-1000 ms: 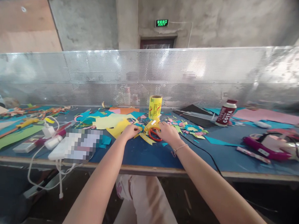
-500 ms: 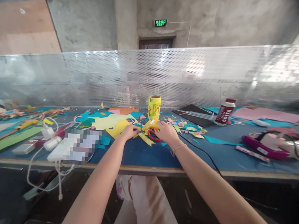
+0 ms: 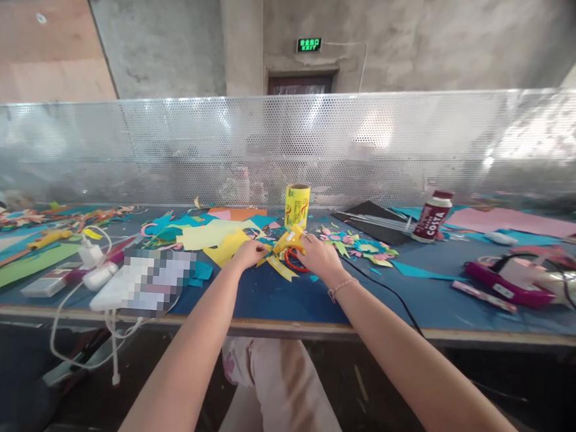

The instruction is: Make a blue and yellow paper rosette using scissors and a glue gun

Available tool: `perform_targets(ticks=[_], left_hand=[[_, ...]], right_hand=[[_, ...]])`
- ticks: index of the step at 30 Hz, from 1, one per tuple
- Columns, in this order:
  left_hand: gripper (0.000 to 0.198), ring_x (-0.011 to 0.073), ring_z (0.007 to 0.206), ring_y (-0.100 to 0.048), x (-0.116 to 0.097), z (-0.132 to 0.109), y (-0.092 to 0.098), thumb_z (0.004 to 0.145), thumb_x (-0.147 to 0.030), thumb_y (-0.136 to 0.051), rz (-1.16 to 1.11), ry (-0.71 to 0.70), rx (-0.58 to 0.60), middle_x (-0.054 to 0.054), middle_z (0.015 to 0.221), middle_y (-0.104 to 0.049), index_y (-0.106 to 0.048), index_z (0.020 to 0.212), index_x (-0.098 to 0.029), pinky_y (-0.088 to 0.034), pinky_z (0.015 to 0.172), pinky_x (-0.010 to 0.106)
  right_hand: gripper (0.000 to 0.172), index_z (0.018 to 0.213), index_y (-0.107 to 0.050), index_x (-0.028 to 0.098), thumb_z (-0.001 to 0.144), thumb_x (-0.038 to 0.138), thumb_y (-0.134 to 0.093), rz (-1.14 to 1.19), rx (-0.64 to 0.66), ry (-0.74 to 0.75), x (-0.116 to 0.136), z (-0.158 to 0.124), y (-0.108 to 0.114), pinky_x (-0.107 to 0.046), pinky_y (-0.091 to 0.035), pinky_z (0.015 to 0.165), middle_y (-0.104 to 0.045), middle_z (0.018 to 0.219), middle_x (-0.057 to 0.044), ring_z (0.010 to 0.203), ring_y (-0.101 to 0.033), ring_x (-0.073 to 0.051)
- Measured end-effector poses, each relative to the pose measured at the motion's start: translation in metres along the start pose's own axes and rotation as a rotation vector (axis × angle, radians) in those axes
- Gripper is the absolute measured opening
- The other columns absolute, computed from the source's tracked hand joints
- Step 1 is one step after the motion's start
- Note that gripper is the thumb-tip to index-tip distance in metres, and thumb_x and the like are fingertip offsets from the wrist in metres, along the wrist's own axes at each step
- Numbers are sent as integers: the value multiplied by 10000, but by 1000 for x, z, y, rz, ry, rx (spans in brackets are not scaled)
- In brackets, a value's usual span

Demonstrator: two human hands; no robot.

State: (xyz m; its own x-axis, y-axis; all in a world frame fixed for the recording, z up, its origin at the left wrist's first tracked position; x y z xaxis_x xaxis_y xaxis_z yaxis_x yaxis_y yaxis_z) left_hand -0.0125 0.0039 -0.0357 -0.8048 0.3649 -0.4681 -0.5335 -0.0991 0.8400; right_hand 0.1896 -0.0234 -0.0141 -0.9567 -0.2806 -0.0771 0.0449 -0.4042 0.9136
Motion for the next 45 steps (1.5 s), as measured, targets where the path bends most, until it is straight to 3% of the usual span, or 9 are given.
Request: perform_targets(ticks=[10,17,26,35,45], left_hand=[[219,206,858,-631,-2,1,0,773,-245,-544,15,44,42,69,920,-712,-714,885,-163,-451,771,275],[327,185,963,-597,-6,1,2,819,-223,-391,-18,32,92,32,1034,-681,-717,815,-199,-427,856,256],[208,184,757,-596,-14,1,-5,768,-225,-490,181,-31,30,61,779,-673,-683,709,-178,-435,700,257],[211,196,853,-582,-28,-2,-3,754,-103,-465,323,-166,54,77,853,-649,-653,689,-175,-427,803,283],[267,199,857,-623,-16,-3,1,779,-126,-457,83,14,10,84,936,-690,-664,944,-166,-461,750,267]], right_hand=[[365,1127,-546,163,868,368,-390,-23,-30,-70,-3,-1,6,-280,-444,643,-598,1073,-108,846,-611,-209],[389,1069,-571,125,852,402,-404,-6,-53,-215,-14,0,8,-282,-448,659,-589,1067,-150,889,-610,-234],[398,1072,-580,140,841,416,-410,30,-40,-232,-13,2,8,-308,-464,678,-586,1066,-140,904,-606,-244],[404,1102,-586,160,836,419,-428,54,-44,-236,-16,1,8,-321,-460,713,-586,1080,-137,930,-599,-250],[409,1062,-585,145,824,437,-425,76,-35,-237,-17,3,4,-318,-468,690,-596,1054,-137,891,-613,-245]])
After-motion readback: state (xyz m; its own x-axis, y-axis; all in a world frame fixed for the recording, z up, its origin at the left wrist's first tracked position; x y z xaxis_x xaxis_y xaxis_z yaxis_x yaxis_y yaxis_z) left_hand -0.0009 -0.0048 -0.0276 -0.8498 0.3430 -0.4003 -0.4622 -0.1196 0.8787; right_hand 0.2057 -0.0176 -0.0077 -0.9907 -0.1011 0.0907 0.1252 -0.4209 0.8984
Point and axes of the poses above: each hand's wrist, its own z-axis towards the middle knuckle, its own y-axis out of the back of the hand, x = y × z, the point moved 2 cm from there along z, towards the middle knuckle
